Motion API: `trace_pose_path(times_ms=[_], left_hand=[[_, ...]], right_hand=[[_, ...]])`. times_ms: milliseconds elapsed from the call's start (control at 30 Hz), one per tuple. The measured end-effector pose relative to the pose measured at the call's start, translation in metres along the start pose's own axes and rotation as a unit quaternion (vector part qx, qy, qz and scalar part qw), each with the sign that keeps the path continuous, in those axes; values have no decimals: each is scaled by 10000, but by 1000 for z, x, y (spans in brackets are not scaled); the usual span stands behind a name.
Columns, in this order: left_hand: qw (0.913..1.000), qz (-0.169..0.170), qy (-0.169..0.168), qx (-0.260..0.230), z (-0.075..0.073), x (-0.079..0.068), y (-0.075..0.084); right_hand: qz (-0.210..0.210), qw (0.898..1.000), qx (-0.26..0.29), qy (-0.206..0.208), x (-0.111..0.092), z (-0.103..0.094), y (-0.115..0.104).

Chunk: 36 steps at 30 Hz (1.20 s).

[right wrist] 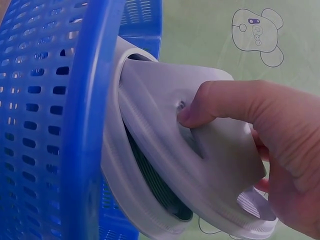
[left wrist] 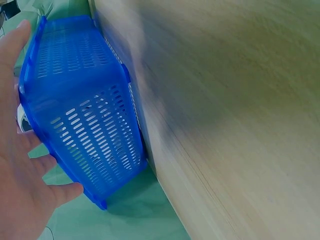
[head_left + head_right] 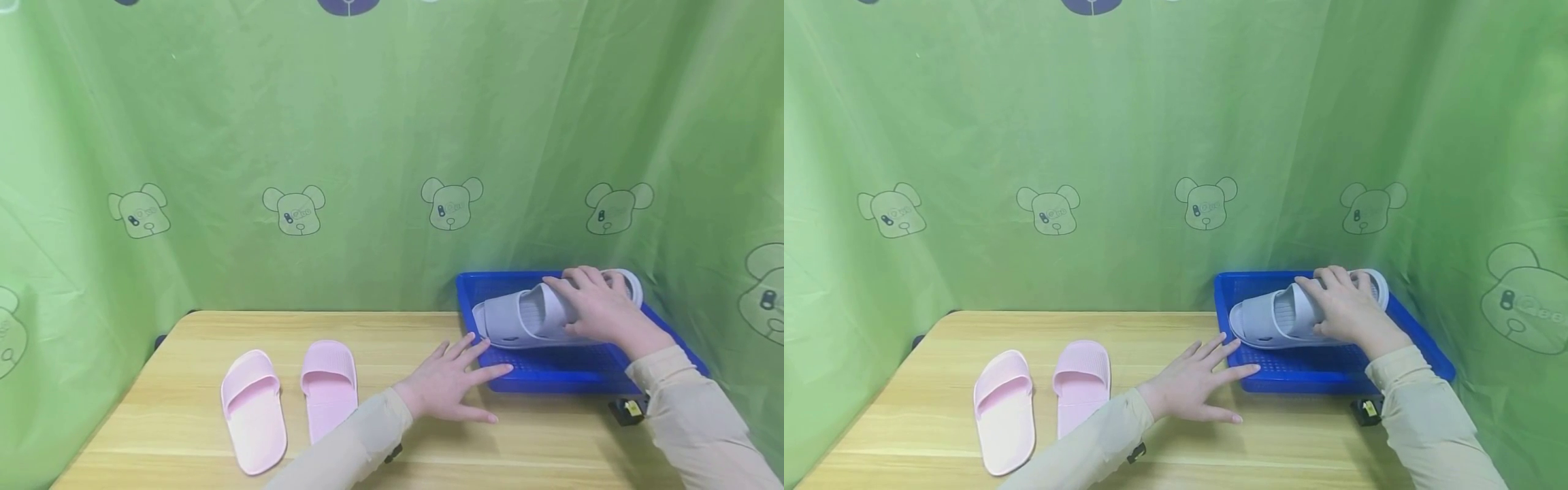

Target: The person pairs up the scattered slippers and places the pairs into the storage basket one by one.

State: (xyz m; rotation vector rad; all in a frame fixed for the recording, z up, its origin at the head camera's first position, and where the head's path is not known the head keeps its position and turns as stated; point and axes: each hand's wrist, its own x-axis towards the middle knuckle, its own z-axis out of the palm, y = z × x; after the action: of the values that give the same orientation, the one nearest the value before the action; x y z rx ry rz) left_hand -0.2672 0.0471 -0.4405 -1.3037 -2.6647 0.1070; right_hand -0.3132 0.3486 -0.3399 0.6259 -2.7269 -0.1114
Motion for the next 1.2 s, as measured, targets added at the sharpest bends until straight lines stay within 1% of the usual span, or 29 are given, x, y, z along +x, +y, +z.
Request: trace_pose_path(times_ms=[400, 733, 900, 1100, 1200], left_hand=[[10000, 0, 81, -20, 1, -1, 1], [9999, 1, 100, -71, 3, 0, 0], [9999, -10, 45, -120, 3, 0, 0], [9999, -22, 22, -130, 2, 0, 1], [9999, -15, 20, -138, 2, 0, 1]], right_hand=[[105, 9991, 216, -336, 3, -3, -2], [267, 9993, 109, -238, 12, -5, -7], [373, 9990, 68, -233, 18, -5, -6], [453, 9986, 12, -257, 25, -8, -6], [465, 9984, 21, -333, 28, -9, -6]])
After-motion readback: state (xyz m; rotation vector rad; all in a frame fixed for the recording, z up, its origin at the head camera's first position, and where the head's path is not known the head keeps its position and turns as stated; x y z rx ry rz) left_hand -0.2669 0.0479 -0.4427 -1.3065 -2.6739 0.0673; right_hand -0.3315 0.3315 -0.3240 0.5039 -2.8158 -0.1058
